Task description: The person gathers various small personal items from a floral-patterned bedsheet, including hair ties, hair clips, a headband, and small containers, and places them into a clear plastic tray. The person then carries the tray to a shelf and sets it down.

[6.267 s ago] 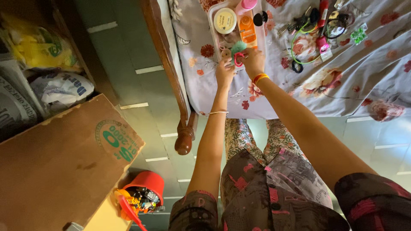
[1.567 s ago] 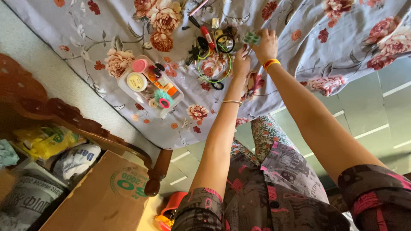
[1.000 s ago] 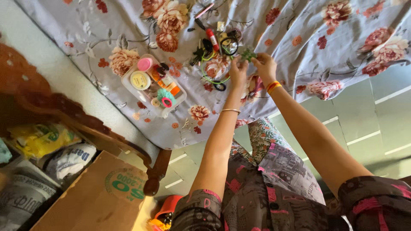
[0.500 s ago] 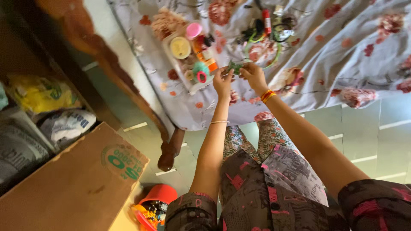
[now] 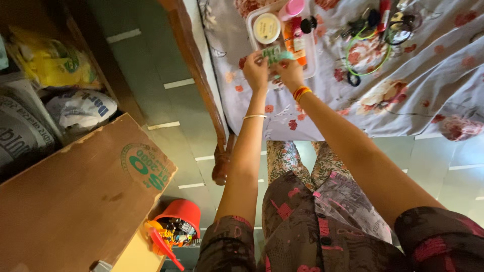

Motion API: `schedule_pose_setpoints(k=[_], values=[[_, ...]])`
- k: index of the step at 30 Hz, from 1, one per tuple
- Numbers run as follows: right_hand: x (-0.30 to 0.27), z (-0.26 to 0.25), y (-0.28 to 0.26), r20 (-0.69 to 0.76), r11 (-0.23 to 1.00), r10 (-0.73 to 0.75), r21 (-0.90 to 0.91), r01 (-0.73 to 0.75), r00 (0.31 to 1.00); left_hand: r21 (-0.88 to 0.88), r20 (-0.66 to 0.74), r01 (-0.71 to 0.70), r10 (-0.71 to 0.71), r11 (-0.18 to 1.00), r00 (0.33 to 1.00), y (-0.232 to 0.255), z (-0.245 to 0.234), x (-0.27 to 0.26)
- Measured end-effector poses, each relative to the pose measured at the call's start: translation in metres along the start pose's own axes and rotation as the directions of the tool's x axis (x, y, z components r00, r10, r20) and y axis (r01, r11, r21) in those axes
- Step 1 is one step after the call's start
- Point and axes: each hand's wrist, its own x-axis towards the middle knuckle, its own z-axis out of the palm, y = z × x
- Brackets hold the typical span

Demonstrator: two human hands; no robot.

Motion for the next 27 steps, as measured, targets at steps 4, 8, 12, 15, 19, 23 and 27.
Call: schedule_pose_setpoints(k=[4, 8, 12, 15, 19, 23, 27], values=[[0.019, 0.001, -0.004, -0.056, 0.992, -0.014, -0.128, 0.007, 0.998, 0.145, 0.028, -0.007, 0.003, 0.989, 1.000, 0.005, 0.008, 0.009], [0.032, -0.002, -0.008, -0.080, 0.905, -0.081, -0.423, 0.040, 0.993, 0.379, 0.100, -0.139, 0.110, 0.915, 0.989, 0.016, 0.014, 0.017], [0.034, 0.003, -0.020, -0.127, 0.843, -0.185, -0.531, 0.091, 0.975, 0.376, 0.128, 0.030, -0.084, 0.926, 0.988, 0.030, 0.010, 0.020], [0.025, 0.003, -0.029, -0.166, 0.807, -0.144, -0.590, 0.019, 0.976, 0.293, 0.153, 0.105, -0.155, 0.950, 0.976, 0.036, 0.003, 0.014], [0.007, 0.000, -0.037, -0.070, 0.790, -0.083, -0.612, 0.023, 0.994, 0.288, 0.116, -0.002, -0.033, 0.958, 0.993, 0.033, 0.000, 0.008], [-0.002, -0.002, -0.036, -0.101, 0.756, -0.202, -0.648, 0.089, 0.974, 0.325, 0.086, -0.108, 0.084, 0.939, 0.993, 0.022, 0.006, 0.007], [-0.008, -0.017, -0.025, -0.136, 0.781, -0.204, -0.620, 0.077, 0.970, 0.193, 0.073, -0.031, 0.017, 0.981, 0.997, 0.016, 0.021, -0.004]])
